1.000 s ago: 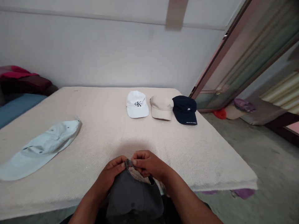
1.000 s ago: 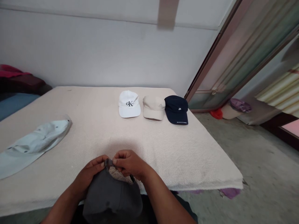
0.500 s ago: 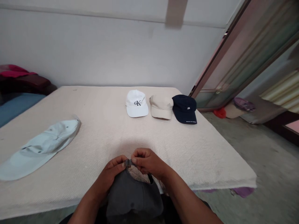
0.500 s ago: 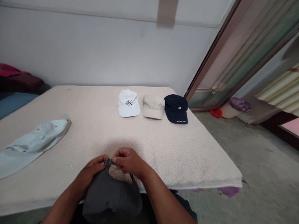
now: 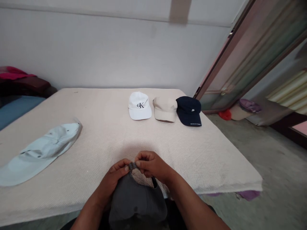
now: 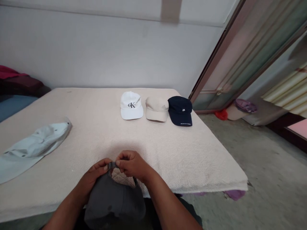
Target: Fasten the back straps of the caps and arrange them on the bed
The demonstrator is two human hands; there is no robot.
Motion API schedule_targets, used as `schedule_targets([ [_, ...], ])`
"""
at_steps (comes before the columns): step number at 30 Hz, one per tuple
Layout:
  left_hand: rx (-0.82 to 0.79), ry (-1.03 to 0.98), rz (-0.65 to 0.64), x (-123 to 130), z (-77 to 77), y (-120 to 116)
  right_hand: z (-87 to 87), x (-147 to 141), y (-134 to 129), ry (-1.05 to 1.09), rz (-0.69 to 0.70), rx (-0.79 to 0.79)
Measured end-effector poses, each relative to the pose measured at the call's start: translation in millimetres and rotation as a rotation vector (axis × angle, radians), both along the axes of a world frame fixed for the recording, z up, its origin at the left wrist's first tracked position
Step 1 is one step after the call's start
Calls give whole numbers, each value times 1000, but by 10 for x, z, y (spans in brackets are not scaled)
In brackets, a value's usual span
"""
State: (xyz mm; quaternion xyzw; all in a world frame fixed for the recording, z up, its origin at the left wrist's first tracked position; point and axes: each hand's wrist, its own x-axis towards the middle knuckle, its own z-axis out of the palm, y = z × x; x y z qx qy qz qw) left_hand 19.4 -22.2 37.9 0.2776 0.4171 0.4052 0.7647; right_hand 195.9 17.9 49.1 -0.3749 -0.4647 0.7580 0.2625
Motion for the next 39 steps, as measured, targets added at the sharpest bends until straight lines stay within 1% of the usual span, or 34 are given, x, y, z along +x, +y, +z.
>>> schedule_targets([
  [4,-28,-34,27,34,30,-14,-14,-2,-7,58,-2,-46],
  [8,-28,-39,33,24,-3,-16,-42,1,-2,102,22,-85],
  [11,-5,-25,20,11,-21,-4,-50,-5,-1,100,36,-97],
  [15,15,3,0,5,-7,16,-52,-12,-6,80,58,-97],
  [19,18,45,-9,-6,13,22,-64,-8,-12,84,57,-75],
  [23,15,41,-39,-21,10,9,-63,-13,-11,62,55,-45],
  [28,11,24,-31,-13,-33,-10,-58,-47,-5,-37,23,25],
  [36,9,58,-16,16,-69,18,-63,-108,-17,15,-12,82],
  [39,49,62,-9,22,-61,13,-69,-100,-14,20,-9,141],
])
